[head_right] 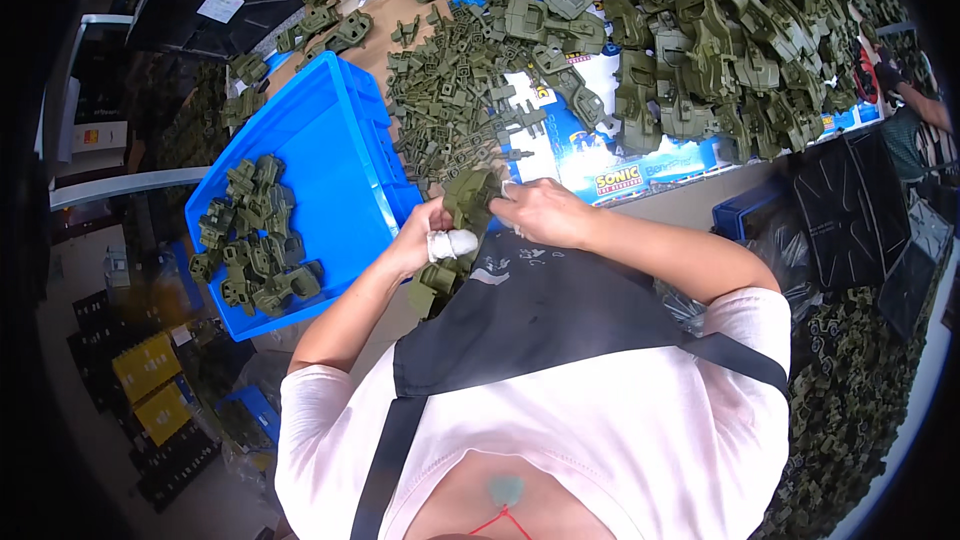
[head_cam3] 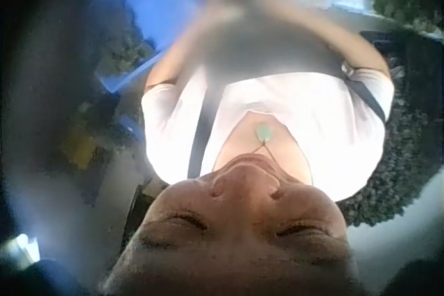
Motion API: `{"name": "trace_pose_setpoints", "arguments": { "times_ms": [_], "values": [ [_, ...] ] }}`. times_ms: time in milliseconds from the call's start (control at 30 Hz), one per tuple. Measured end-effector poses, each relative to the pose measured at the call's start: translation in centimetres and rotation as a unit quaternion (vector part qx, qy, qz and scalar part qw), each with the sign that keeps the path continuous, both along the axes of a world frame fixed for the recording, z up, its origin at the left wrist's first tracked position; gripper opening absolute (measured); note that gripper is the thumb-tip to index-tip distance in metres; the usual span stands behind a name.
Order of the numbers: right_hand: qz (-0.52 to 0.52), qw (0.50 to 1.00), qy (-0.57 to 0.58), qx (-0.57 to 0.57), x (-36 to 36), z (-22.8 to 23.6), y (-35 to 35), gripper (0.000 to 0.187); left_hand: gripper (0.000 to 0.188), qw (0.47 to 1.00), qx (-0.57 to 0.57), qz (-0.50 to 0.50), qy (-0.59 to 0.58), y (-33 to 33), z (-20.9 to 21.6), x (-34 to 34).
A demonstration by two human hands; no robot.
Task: The person picks up small green plastic components from a large pile on a table and inserts them into a blue bin. They handle the items one by one, occasionally adjusting their grip or orientation before placing them into the container. The workspace is filled with similar parts, and other workers are visible in the background.
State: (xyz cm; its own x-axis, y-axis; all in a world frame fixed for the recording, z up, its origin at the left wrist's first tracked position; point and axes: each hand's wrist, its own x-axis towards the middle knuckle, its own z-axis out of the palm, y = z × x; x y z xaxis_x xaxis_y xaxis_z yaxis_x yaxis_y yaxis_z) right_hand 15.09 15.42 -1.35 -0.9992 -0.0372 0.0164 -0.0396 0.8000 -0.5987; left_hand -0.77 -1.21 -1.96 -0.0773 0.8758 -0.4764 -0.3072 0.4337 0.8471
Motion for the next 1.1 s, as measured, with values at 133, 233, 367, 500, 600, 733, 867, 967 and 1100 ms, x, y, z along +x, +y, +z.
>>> {"name": "trace_pose_setpoints", "arguments": {
  "times_ms": [133, 233, 367, 500, 600, 733, 867, 967, 1100],
  "values": [
    [-0.034, 0.998, 0.020, -0.050, 0.6, -0.9, -1.2, 0.029, 0.055, 1.000, -0.002, -0.017, 0.022, -0.8, -0.7, 0.6],
    [-0.031, 0.961, -0.086, -0.261, -0.2, -0.5, 0.8, 0.032, 0.050, 0.997, 0.048, -0.040, 0.051, -0.9, -0.3, 0.2],
    [-0.158, 0.978, -0.057, -0.126, -1.2, -7.2, 5.6, 0.038, 0.043, 0.964, -0.048, 0.261, -0.027, 0.3, -0.2, -2.2],
    [-0.204, 0.974, 0.005, 0.094, -2.0, -13.1, 1.7, 0.032, 0.051, 0.922, -0.016, 0.334, -0.195, -0.7, -1.2, -3.3],
    [-0.232, 0.964, 0.038, 0.122, -2.2, -18.2, 2.6, 0.027, 0.050, 0.891, -0.022, 0.384, -0.240, 0.0, 0.0, -1.3],
    [-0.178, 0.973, -0.147, -0.011, -0.8, -9.1, 2.7, 0.024, 0.045, 0.896, -0.036, 0.349, -0.272, -0.9, -0.4, -0.5],
    [-0.006, 1.000, 0.002, 0.024, 5.2, -2.8, -0.6, 0.038, 0.038, 0.901, -0.048, 0.340, -0.264, 1.0, 1.6, 0.8],
    [0.000, 0.994, -0.097, -0.052, 5.6, 0.9, -0.2, 0.027, 0.036, 0.909, -0.061, 0.314, -0.268, 1.5, 1.4, 1.3],
    [-0.010, 0.984, -0.057, -0.170, 4.8, 3.4, 0.9, 0.020, 0.036, 0.900, -0.085, 0.285, -0.319, 1.6, -2.5, 1.5]
  ]
}}
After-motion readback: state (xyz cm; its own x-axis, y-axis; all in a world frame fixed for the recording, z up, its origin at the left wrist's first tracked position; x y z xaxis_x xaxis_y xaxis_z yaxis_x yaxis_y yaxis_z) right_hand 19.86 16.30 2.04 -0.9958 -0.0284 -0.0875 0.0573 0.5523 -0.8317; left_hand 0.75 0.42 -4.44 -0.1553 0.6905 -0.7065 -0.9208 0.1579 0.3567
